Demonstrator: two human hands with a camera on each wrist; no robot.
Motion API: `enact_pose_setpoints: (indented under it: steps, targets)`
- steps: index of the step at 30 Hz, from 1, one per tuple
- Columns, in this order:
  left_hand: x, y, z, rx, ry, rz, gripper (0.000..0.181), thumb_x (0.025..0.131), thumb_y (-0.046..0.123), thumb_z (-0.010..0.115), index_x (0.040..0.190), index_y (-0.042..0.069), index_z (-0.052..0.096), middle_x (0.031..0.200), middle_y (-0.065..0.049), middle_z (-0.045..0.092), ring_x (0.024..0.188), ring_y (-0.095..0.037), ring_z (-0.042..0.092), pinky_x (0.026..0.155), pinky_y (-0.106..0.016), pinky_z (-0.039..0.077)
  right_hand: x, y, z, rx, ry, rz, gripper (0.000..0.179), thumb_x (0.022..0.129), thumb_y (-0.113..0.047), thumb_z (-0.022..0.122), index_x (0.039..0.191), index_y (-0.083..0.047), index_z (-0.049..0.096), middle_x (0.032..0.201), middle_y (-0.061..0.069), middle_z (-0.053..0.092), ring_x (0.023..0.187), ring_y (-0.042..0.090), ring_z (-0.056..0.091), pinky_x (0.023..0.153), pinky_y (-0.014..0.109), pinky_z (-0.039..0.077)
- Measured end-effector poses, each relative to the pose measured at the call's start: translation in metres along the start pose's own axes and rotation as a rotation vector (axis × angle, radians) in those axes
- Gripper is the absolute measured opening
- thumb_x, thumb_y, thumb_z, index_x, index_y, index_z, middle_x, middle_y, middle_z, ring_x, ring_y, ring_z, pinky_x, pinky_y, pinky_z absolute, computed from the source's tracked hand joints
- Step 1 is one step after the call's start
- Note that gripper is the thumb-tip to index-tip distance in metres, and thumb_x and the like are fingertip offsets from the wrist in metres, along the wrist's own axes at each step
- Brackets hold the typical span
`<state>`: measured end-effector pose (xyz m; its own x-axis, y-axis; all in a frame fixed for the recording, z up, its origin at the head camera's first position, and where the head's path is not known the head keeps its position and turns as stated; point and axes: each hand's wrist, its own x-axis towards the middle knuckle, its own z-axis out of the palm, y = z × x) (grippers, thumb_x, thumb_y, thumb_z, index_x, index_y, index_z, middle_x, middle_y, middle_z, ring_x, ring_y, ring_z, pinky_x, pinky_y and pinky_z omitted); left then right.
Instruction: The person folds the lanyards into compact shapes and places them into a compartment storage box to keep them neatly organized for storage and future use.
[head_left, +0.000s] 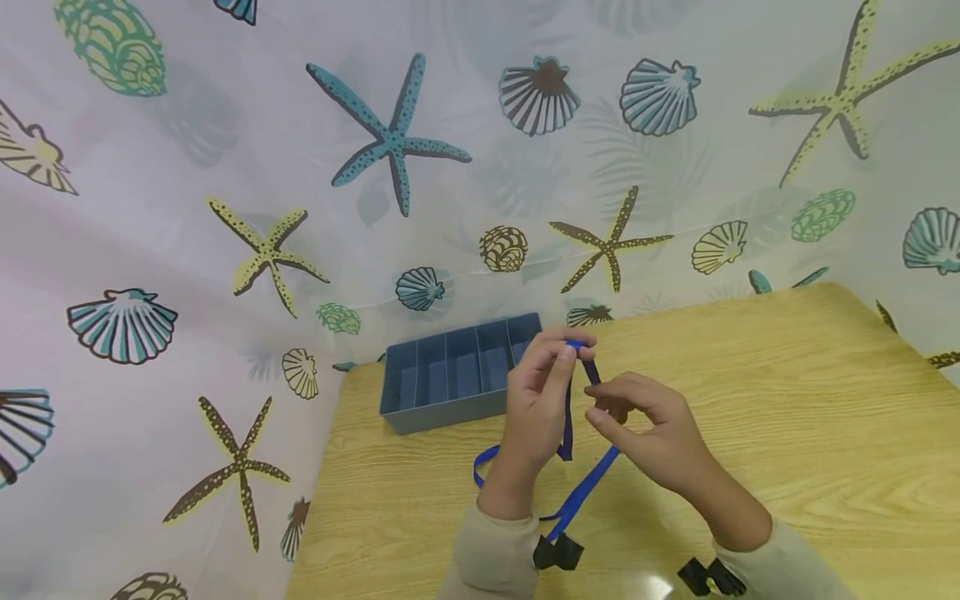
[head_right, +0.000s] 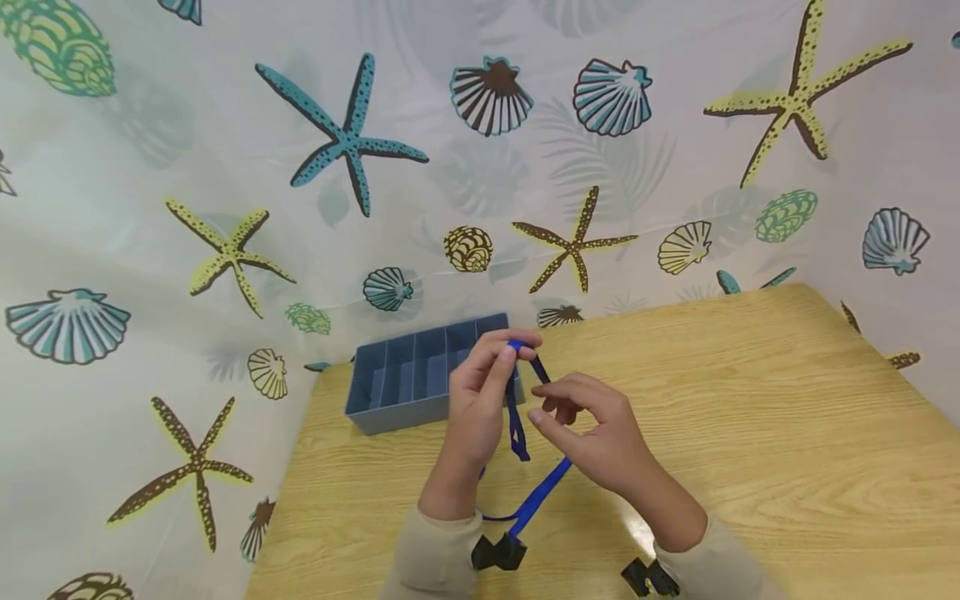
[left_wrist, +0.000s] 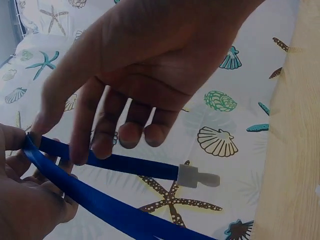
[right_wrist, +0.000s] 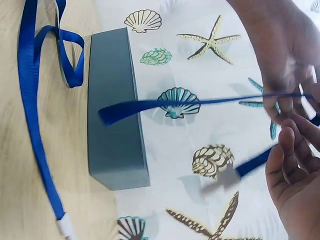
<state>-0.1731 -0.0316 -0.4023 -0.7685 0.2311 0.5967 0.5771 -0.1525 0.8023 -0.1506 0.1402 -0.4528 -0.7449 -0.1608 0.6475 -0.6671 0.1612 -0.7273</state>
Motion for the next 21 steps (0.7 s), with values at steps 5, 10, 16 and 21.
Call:
enact_pose_setpoints:
  steps: [5,10,16,21]
  targets:
    - [0.0,-0.004,0.003,0.011,-0.01,0.004,0.03,0.114,0.011,0.046,0.114,-0.009,0.068,0.13,-0.025,0.062,0.129,-0.037,0.057,0.111,-0.038,0.05,0.011,-0.004,0.009,-0.088,0.017,-0.1,0.034,0.082,0.013,0.081,0.105,-0.01,0.079,0.086,-0.003,0.069,0.074,0.007,0.057,0.067,0.021,0.05]
    - [0.0,-0.005,0.005,0.005,-0.016,0.017,0.03,0.114,0.011,0.047,0.116,-0.009,0.069,0.131,-0.026,0.061,0.131,-0.037,0.056,0.114,-0.039,0.049,0.012,-0.002,0.012,-0.078,-0.002,-0.087,0.034,0.086,0.015,0.077,0.1,-0.016,0.078,0.085,-0.006,0.066,0.071,0.006,0.052,0.062,0.023,0.045]
    - [0.0,-0.004,0.004,0.009,-0.009,0.0,0.031,0.114,0.012,0.048,0.116,-0.01,0.069,0.131,-0.025,0.061,0.132,-0.031,0.056,0.112,-0.037,0.05,0.008,0.002,0.014,-0.021,-0.072,0.015,0.029,0.095,0.011,0.071,0.106,-0.016,0.078,0.092,-0.005,0.07,0.079,0.006,0.061,0.07,0.021,0.055]
    - [-0.001,-0.003,0.004,0.022,-0.01,-0.013,0.031,0.114,0.013,0.048,0.118,-0.008,0.07,0.131,-0.023,0.061,0.133,-0.03,0.055,0.114,-0.039,0.048,0.006,0.006,0.015,0.01,-0.079,0.054,0.025,0.098,0.009,0.067,0.103,-0.014,0.078,0.091,-0.001,0.069,0.08,0.008,0.061,0.071,0.023,0.055]
